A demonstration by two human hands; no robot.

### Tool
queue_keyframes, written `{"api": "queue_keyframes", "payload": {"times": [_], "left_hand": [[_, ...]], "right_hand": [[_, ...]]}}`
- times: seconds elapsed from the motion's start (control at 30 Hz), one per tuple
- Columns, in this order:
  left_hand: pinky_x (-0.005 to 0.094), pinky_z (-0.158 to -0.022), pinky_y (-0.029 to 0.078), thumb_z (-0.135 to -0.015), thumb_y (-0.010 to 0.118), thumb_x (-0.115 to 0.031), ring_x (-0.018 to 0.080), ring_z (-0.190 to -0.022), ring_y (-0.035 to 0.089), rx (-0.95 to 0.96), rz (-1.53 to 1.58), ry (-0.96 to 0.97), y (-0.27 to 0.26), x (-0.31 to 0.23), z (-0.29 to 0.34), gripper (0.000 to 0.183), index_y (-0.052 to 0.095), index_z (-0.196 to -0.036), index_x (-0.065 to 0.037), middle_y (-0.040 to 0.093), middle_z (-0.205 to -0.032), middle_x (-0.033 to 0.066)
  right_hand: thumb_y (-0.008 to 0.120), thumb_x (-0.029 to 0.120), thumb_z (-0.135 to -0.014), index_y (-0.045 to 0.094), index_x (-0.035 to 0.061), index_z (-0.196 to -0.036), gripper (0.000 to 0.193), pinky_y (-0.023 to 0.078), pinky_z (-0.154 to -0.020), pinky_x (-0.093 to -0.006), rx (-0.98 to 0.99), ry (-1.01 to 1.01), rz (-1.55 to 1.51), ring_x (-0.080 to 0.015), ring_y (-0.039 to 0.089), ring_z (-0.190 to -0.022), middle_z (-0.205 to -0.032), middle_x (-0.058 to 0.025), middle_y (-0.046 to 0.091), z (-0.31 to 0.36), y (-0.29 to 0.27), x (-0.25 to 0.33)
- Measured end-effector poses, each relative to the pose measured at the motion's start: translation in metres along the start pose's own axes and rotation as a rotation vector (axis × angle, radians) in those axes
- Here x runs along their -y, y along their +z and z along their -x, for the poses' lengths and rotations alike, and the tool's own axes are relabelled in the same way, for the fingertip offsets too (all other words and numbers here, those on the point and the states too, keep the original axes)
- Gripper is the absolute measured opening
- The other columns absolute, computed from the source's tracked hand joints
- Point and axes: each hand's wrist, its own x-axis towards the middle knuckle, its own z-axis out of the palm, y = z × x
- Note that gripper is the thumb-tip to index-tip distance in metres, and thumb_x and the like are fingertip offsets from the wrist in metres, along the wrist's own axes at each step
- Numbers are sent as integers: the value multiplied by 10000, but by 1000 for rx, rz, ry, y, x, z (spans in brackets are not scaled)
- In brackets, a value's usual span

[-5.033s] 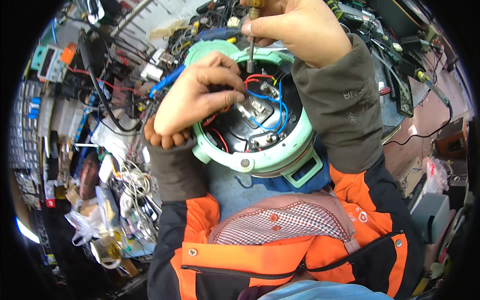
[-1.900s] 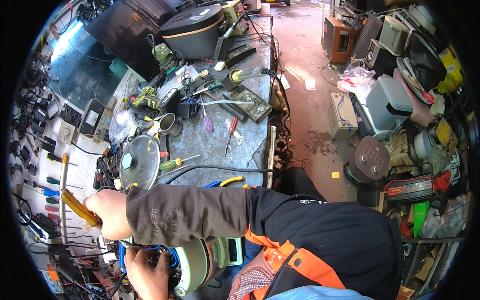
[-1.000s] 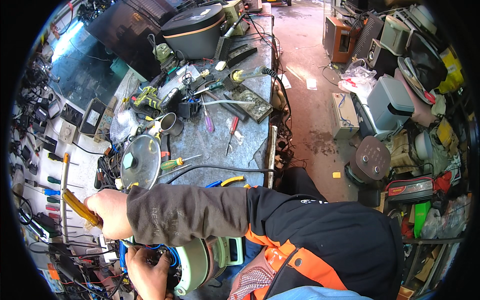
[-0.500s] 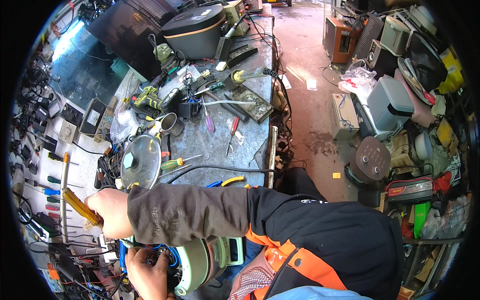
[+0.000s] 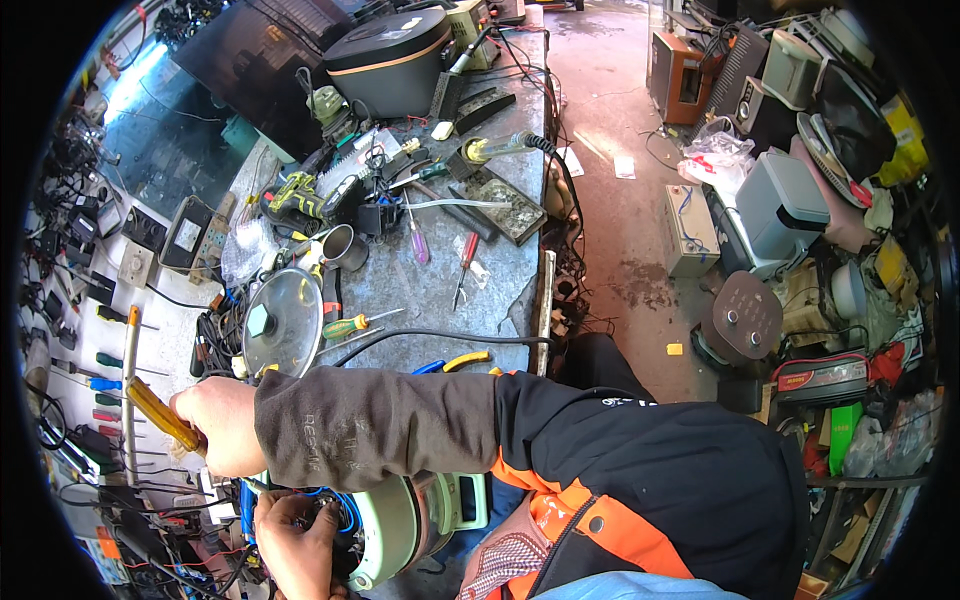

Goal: The person works at a cluttered workbench, using pliers and a screwdriver to strip, twist, and connect wires inside a green cylindrical device. They open a toolbox to select tools, manipulate small components, and test connections with a multimeter.

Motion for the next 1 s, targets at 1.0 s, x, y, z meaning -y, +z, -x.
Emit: {"api": "queue_keyframes", "payload": {"times": [1.0], "left_hand": [[439,-892,566,-716,812,-222,371,-964,697,-25,-178,46,6,-5,-23,356,787,-940,53,713,-1002,168]], "right_hand": [[716,-70,-894,638,-51,-1262,377,586,-831,-310,138,-5,-316,-161,701,-928,-1029,-85,728,9,-43,9]]}}
